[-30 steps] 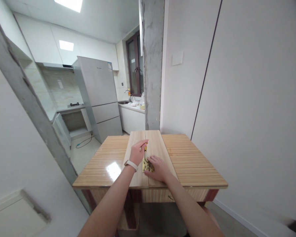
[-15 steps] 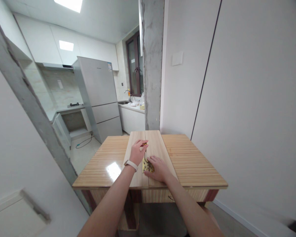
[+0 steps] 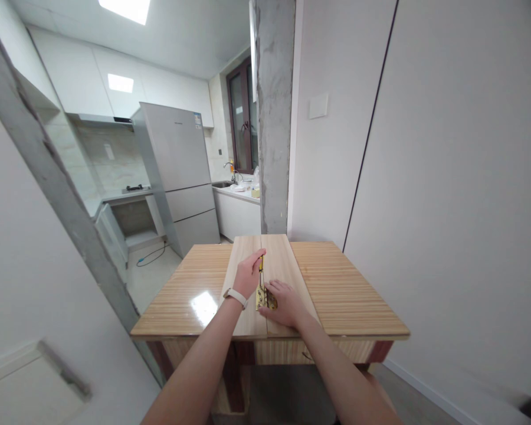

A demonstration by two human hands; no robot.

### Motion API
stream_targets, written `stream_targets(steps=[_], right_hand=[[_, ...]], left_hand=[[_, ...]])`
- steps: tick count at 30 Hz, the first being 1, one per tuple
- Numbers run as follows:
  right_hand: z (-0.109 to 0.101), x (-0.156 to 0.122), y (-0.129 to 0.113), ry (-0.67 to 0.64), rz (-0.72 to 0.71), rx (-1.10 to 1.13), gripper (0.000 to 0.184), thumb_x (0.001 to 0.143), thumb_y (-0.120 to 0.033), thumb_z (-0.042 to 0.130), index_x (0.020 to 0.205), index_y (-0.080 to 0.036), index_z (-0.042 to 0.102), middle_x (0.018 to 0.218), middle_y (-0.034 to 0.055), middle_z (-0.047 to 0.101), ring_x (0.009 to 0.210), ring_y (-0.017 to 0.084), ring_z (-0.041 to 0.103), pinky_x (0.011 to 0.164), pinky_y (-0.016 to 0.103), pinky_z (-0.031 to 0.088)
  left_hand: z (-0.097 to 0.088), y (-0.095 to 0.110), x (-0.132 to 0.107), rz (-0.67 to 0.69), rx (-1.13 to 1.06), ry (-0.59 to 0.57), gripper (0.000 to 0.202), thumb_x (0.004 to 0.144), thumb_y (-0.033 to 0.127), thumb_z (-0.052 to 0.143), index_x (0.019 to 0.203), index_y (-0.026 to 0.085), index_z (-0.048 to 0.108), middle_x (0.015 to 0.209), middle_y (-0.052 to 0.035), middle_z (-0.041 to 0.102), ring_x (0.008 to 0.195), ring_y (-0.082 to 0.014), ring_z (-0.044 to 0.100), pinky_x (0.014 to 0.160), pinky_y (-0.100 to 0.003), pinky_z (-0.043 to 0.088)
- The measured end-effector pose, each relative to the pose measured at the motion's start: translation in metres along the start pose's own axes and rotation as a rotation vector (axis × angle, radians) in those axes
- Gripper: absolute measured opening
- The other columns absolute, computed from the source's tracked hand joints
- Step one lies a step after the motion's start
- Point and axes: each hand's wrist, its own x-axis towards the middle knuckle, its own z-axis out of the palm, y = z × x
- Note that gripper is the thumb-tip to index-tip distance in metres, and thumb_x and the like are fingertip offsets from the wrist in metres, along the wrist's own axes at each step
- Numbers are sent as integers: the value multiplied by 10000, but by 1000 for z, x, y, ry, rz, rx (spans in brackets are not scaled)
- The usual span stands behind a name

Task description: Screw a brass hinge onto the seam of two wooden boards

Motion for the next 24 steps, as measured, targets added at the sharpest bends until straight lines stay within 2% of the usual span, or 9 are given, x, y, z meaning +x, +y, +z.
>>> stream_targets(steps=[4,9,13,19,21,24], right_hand=[[-2,0,-1,-1,-1,-1,777,753,-668,700,1393,-255,547,1392,113,586,1323,313,502,1116,467,382],[-4,0,-3,-6,-5,-4,763,760,-641,708,1395,-253,543,1377,114,598,1331,314,495,1119,470,375],[-5,0,-3,-15,-1,-4,762,762,-639,706,1401,-261,537,1393,110,586,1348,313,480,1133,466,358],[-3,1,-2,-36,17,-2,783,765,-652,699,1421,-262,521,1417,116,571,1359,320,471,1135,480,354],[-2,1,-2,-35,16,2,779,767,-659,693,1416,-261,527,1417,119,571,1354,323,475,1129,483,361],[-2,1,-2,-24,15,5,772,765,-656,694,1408,-261,535,1407,119,579,1344,325,486,1123,482,367]], left_hand=[[-1,3,1,1,1,-3,355,1025,209,438,1319,239,636,1254,-56,710,1164,-194,660,1034,-375,523],[-2,4,2,5,-13,6,316,1011,189,453,1207,242,695,1172,-48,738,1107,-192,678,1019,-379,527],[-2,4,3,13,-17,12,300,1000,190,480,1195,238,702,1141,-59,739,1069,-198,686,996,-389,544],[-4,5,2,16,10,43,265,977,229,563,1189,249,720,1100,-64,709,1007,-186,685,904,-334,581],[-3,6,2,27,39,46,265,982,246,565,1198,250,719,1102,-65,706,1010,-189,684,921,-342,574],[-2,6,1,51,55,40,300,1015,248,506,1246,254,697,1227,-70,691,1151,-205,649,1032,-385,527]])
